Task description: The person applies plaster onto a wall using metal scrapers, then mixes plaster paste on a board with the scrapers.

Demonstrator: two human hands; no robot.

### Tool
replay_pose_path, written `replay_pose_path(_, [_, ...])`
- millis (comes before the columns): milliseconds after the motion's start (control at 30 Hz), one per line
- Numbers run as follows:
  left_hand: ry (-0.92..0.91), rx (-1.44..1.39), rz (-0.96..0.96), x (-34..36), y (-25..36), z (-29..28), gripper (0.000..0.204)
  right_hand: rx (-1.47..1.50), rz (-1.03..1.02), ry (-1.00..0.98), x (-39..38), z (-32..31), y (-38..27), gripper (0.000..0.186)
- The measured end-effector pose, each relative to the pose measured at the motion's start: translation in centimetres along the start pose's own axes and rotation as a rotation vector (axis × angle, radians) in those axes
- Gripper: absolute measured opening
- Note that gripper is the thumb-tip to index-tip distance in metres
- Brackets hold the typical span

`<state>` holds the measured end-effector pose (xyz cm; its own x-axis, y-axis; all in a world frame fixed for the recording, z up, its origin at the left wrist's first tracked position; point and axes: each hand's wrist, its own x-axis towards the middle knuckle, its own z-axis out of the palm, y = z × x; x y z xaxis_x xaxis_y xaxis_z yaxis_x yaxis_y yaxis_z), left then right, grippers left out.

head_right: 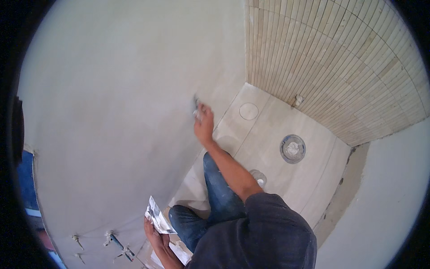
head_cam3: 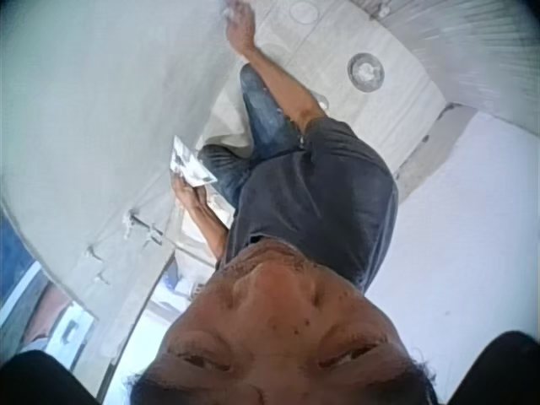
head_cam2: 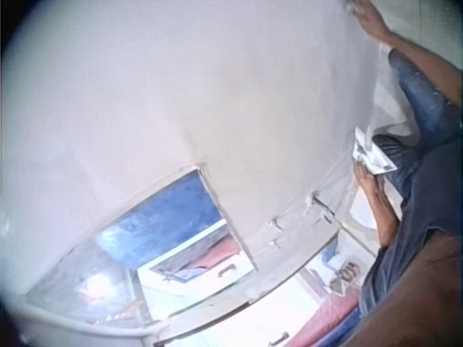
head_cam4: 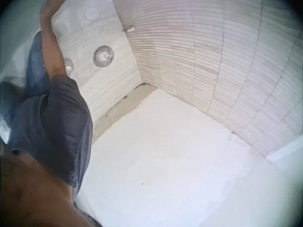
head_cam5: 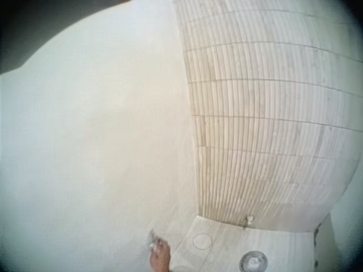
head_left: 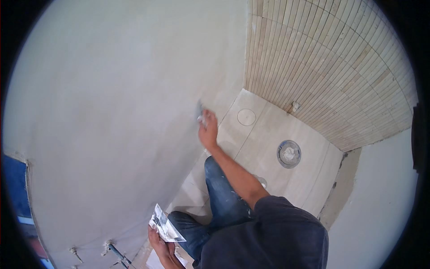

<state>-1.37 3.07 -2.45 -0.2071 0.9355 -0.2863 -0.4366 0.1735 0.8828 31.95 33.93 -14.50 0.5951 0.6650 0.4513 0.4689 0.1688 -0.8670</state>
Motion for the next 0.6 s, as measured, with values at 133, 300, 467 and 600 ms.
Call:
replay_pose_path(133, [-0.04, -0.017, -0.008, 0.1, 0.6, 0.5, 0.044, 0.085, -0.075, -0.151, -5.3, -1.4, -2.0, 0.049])
replay_pose_path(300, [-0.013, -0.048, -0.021, 0.1, 0.0, 1.1, 0.045, 0.112, 0.269, 0.116, 4.1, -3.6, 7.4, 0.038])
replay_pose_path(467, [0.052, -0.029, 0.019, -0.1, -1.1, -0.3, 0.046, 0.02, 0.144, 0.156, 14.5, -4.3, 13.7, 0.04])
replay_pose_path(600, [0.048, -0.055, 0.011, 0.0, -1.4, -0.4, 0.044, -0.042, -0.024, 0.176, 13.1, -1.9, 13.5, 0.046])
